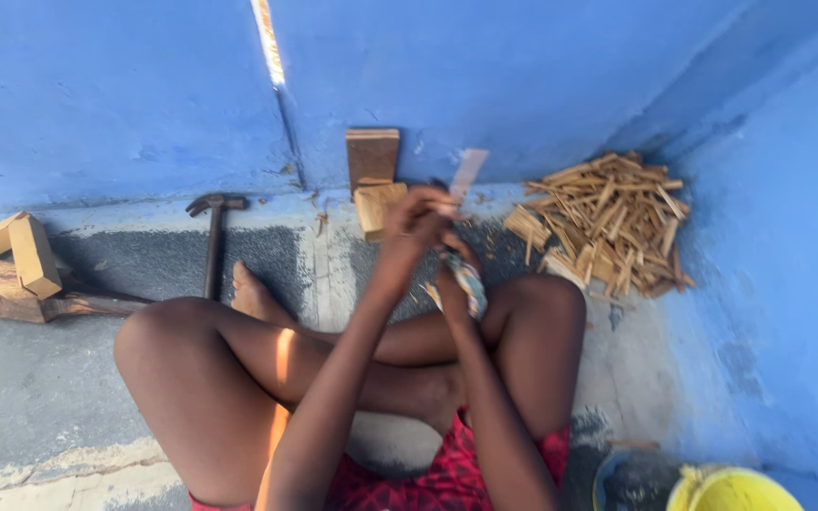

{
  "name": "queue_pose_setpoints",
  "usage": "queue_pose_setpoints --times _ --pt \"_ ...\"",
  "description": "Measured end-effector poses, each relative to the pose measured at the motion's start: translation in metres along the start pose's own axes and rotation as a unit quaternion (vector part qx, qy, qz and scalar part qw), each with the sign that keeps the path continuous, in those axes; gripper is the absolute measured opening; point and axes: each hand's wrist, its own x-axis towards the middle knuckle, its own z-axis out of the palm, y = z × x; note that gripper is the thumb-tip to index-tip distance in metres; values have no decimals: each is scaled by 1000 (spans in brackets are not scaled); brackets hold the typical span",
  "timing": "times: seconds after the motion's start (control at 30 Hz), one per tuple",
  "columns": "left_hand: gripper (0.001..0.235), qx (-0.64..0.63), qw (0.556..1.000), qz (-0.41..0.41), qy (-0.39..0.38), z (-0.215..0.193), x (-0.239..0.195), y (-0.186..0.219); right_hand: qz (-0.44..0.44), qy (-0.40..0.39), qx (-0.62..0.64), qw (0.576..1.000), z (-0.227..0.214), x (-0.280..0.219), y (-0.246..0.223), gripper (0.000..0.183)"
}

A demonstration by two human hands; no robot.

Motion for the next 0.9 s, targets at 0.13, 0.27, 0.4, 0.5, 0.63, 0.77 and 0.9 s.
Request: queue_pose_setpoints --times 0.13,0.27,0.4,0.5,0.63,0.77,0.9 --pt "24 261 956 109 -76 119 -44 -2 9 -46 -21 999 2 -15 -25 40" --pt "16 192 926 194 -261 236 -109 -32 85 -69 -19 994 8 -16 -42 41" --pt "27 326 854 170 -367 307 -158 -70 72 -73 4 995 3 -19 -27 40" --pt "32 385 814 191 -390 325 -157 -100 182 -142 185 955 -7 -14 -14 51" --pt "29 276 849 140 -427 300 -141 -112 261 -163 355 883 -15 -13 -12 66" --pt "26 233 860 53 -450 283 -133 -113 305 -138 374 865 -7 -10 -15 69" --pt "16 187 917 85 -341 254 -99 -160 398 -121 457 786 -7 -4 0 65"
